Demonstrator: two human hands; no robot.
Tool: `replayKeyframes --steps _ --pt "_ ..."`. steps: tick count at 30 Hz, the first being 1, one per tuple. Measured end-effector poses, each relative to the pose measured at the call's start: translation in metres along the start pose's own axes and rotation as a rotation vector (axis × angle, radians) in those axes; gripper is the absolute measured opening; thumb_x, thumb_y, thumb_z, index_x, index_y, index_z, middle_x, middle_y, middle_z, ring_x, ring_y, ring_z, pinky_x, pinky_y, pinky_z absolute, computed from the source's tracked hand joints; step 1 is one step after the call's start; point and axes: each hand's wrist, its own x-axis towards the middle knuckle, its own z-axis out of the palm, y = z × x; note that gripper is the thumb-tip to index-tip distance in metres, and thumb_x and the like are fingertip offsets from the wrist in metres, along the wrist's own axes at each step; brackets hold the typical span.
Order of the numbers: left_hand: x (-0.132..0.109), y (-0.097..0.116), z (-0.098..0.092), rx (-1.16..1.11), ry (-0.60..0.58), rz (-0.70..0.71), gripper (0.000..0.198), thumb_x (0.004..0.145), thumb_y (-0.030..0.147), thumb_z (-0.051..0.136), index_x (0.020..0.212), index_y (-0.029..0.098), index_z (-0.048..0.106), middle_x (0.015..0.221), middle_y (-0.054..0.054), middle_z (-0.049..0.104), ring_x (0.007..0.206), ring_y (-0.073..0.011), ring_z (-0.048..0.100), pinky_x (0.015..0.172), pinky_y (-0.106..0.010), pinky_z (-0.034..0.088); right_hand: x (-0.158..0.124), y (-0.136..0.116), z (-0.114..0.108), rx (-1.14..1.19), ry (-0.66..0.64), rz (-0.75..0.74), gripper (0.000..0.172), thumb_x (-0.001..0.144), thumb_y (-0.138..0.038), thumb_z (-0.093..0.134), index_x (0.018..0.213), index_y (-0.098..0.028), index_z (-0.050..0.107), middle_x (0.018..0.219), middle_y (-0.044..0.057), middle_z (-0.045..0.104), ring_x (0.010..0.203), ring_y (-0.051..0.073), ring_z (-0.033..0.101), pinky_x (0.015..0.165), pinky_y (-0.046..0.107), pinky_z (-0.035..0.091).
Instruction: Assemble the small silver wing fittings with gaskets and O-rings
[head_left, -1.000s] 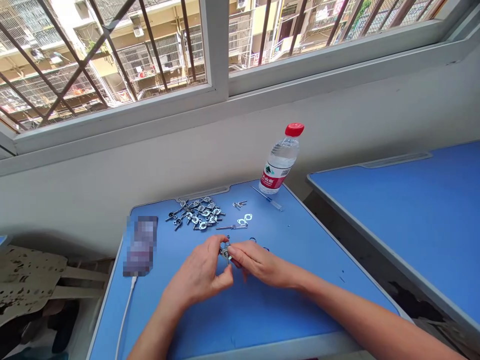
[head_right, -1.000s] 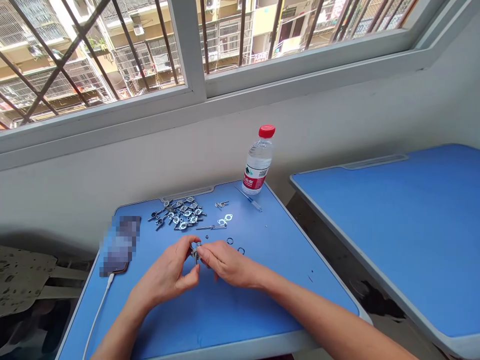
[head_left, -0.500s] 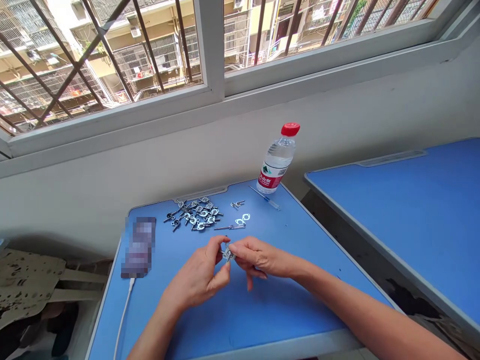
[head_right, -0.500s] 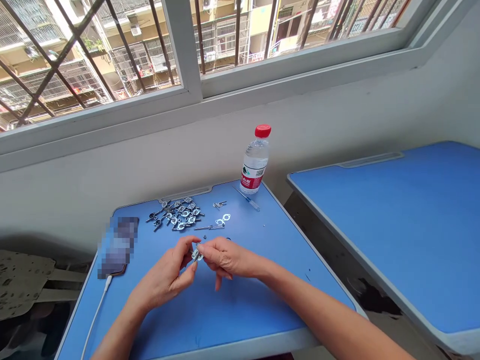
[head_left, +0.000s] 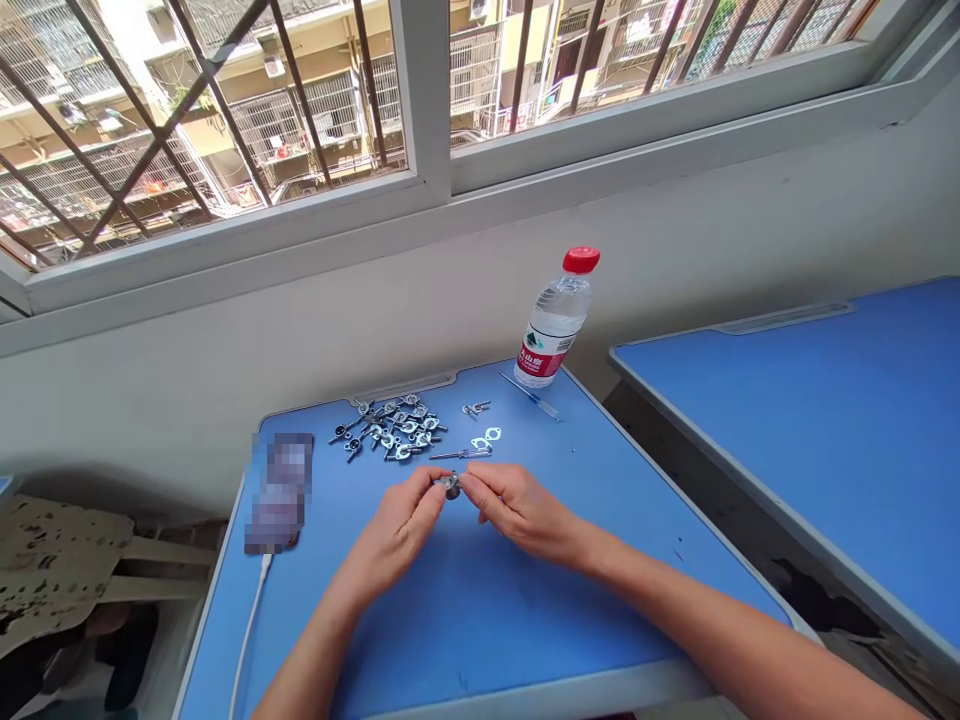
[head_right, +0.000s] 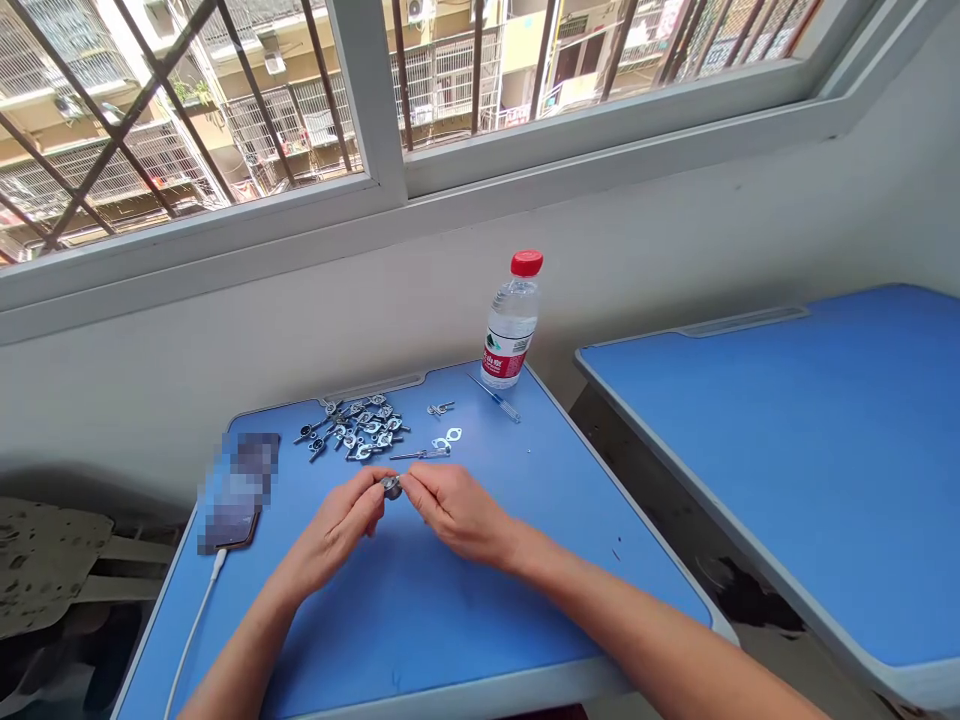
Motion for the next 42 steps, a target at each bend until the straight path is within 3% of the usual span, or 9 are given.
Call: replayKeyframes --steps 6,11,15,18,22,27,34,39,42 --pt "0.003 -0.003 -0.001 -0.209 -0.089 0.026 0.045 0.099 0.053 0.032 0.077 0.018 0.051 0.073 -0.001 0.053 0.073 -0.0164 0.055 0.077 -0.032 0.045 0.000 0.003 0.007 0.172 0.057 0.084 0.056 0.094 -0.068 0.033 0.065 -0.021 0.039 0.056 -0.006 0.037 0.044 0.009 0.044 0.050 0.025 0.052" --pt "0.004 -0.004 0.001 -0.305 -0.103 0.050 0.041 0.099 0.049 0.036 0.085 0.016 0.056 0.079 -0.003 0.057 0.078 -0.0185 0.059 0.083 -0.035 0.046 -0.001 -0.002 0.004 0.216 0.032 0.110 0.057 0.091 -0.072 0.034 0.066 -0.021 0.039 0.058 -0.006 0.039 0.044 0.008 0.045 0.049 0.024 0.050" --pt "0.001 -0.002 0.001 -0.200 -0.080 0.057 0.037 0.102 0.043 0.032 0.094 0.018 0.057 0.084 -0.003 0.060 0.085 -0.0185 0.058 0.086 -0.034 0.045 -0.001 -0.004 0.000 0.199 -0.008 0.126 0.057 0.093 -0.070 0.031 0.067 -0.021 0.040 0.061 -0.003 0.046 0.049 0.011 0.050 0.049 0.024 0.045" --pt "-0.001 0.001 0.003 -0.022 -0.032 0.050 0.038 0.103 0.043 0.029 0.090 0.019 0.055 0.089 -0.003 0.061 0.086 -0.0180 0.056 0.083 -0.032 0.044 -0.001 -0.004 -0.004 0.046 -0.002 0.069 0.057 0.095 -0.068 0.027 0.066 -0.021 0.040 0.062 -0.002 0.047 0.053 0.012 0.048 0.053 0.025 0.042" --pt "-0.001 0.000 0.011 0.135 0.005 0.040 0.033 0.102 0.045 0.030 0.101 0.020 0.051 0.093 -0.004 0.060 0.085 -0.0188 0.055 0.078 -0.032 0.046 -0.001 0.000 -0.007 -0.259 0.059 -0.064 0.056 0.094 -0.068 0.033 0.068 -0.020 0.045 0.060 0.000 0.050 0.053 0.013 0.041 0.053 0.026 0.033" --pt "-0.001 -0.004 0.016 0.251 0.020 0.035 0.030 0.102 0.044 0.031 0.105 0.021 0.049 0.093 -0.003 0.061 0.082 -0.0191 0.057 0.074 -0.032 0.045 -0.002 0.005 -0.006 -0.343 0.070 -0.127 0.045 0.096 -0.058 0.037 0.075 -0.020 0.048 0.061 0.000 0.053 0.052 0.012 0.043 0.053 0.025 0.032" --pt "-0.004 -0.003 0.015 0.135 -0.045 0.047 0.028 0.102 0.041 0.030 0.102 0.021 0.049 0.094 -0.003 0.059 0.085 -0.0181 0.054 0.076 -0.031 0.043 -0.003 0.006 0.000 -0.351 0.050 -0.228 0.048 0.101 -0.054 0.020 0.067 -0.023 0.035 0.059 -0.002 0.044 0.050 0.012 0.036 0.050 0.025 0.029" --pt "-0.006 -0.001 0.012 0.026 -0.058 0.070 0.030 0.102 0.043 0.031 0.101 0.020 0.050 0.090 -0.002 0.057 0.084 -0.0170 0.051 0.076 -0.029 0.041 -0.004 0.005 -0.003 -0.359 0.007 -0.243 0.056 0.102 -0.055 0.011 0.068 -0.022 0.041 0.064 0.001 0.048 0.054 0.014 0.041 0.053 0.027 0.033" --pt "-0.006 0.001 0.009 -0.044 -0.080 0.099 0.031 0.102 0.044 0.032 0.099 0.020 0.052 0.090 -0.003 0.057 0.085 -0.0179 0.051 0.078 -0.030 0.041 -0.005 0.002 -0.007 -0.241 -0.043 -0.228 0.059 0.103 -0.054 0.009 0.069 -0.021 0.045 0.067 0.002 0.052 0.058 0.015 0.047 0.059 0.028 0.039"
